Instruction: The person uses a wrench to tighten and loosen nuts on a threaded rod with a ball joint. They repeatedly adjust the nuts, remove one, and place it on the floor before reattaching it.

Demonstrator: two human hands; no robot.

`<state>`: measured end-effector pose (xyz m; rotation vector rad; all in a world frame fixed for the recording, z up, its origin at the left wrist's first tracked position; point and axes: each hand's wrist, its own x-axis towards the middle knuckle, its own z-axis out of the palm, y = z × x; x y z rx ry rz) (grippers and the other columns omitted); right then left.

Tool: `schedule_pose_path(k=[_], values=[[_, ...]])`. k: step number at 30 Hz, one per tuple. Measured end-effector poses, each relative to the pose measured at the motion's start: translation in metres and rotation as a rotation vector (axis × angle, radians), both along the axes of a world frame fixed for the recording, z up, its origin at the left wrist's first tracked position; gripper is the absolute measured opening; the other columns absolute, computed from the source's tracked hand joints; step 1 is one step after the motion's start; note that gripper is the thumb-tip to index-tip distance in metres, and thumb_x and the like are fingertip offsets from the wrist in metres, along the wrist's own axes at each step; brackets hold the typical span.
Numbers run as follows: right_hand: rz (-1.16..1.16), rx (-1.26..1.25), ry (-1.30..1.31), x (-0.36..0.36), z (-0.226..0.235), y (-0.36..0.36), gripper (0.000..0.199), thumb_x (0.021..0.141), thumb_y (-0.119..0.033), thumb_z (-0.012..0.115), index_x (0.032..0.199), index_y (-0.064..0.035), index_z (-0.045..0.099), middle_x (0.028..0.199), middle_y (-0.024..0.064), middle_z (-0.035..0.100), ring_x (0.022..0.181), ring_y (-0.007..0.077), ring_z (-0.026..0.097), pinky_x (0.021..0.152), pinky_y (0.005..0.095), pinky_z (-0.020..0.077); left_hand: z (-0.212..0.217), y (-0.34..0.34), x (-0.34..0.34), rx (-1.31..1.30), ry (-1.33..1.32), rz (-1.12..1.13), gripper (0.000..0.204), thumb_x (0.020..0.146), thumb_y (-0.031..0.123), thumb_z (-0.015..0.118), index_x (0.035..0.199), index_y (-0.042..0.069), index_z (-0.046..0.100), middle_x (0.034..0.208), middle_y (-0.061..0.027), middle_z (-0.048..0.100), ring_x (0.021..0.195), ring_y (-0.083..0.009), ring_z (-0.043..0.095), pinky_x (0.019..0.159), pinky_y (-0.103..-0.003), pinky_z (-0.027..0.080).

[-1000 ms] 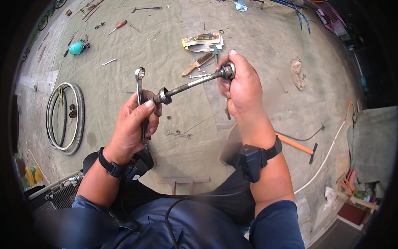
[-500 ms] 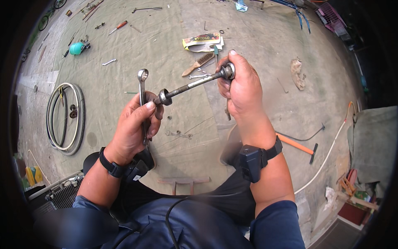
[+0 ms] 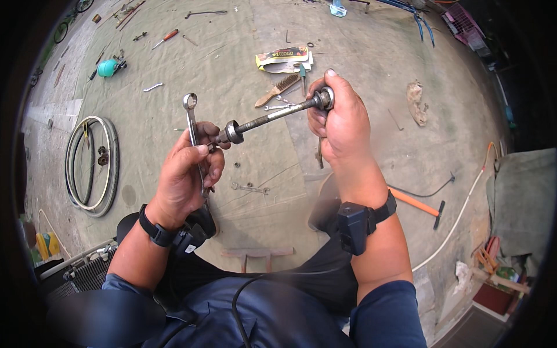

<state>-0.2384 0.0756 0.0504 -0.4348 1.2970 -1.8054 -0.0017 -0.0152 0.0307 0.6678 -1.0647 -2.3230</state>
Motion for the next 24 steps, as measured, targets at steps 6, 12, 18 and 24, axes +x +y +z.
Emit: schedule_pose_path(k=[6,12,18,24], values=[[0.009,0.007,0.006,0.002,-0.002,-0.001,0.039,0.101,-0.036,0.045,0.079,-0.005,0.055,0.049,-0.0029,0.033,0.038,0.0079,0.027,0.039,0.0253,0.0232,0.004,0.009,-0.005,-0.306,-0.131,0.062,0.031,0.089,0.005,0.072,0.114,0.003,0.055,0.09,0.0001,0.061,0.072,-0.0041,0.051,0.06,-0.02,0.041],[0.0,0.037,0.001,0.006,-0.001,-0.002,0.039,0.101,-0.035,0.044,0.079,-0.0047,0.054,0.049,-0.0023,0.033,0.038,0.0083,0.027,0.039,0.0257,0.0232,0.0,0.012,-0.007,-0.604,-0.214,0.124,0.016,0.093,0.008,0.068,0.104,0.003,0.058,0.083,0.0032,0.059,0.071,-0.0028,0.047,0.063,-0.02,0.04],[0.018,0.049,-0.04,0.011,-0.001,-0.003,0.039,0.101,-0.034,0.045,0.079,-0.0042,0.054,0.05,-0.0019,0.034,0.037,0.0083,0.026,0.039,0.0257,0.0223,-0.007,0.006,0.002,-0.631,-0.271,0.041,0.011,0.098,0.013,0.062,0.096,0.002,0.058,0.077,0.002,0.055,0.068,-0.0033,0.046,0.061,-0.021,0.04],[-0.012,0.038,-0.036,0.009,-0.001,-0.003,0.039,0.101,-0.034,0.045,0.079,-0.0038,0.054,0.05,-0.0019,0.034,0.037,0.0081,0.026,0.039,0.0255,0.0221,0.005,0.013,-0.007,-0.552,-0.249,0.079,0.013,0.098,0.014,0.061,0.098,0.002,0.056,0.077,0.0027,0.053,0.068,-0.0041,0.046,0.062,-0.022,0.04]])
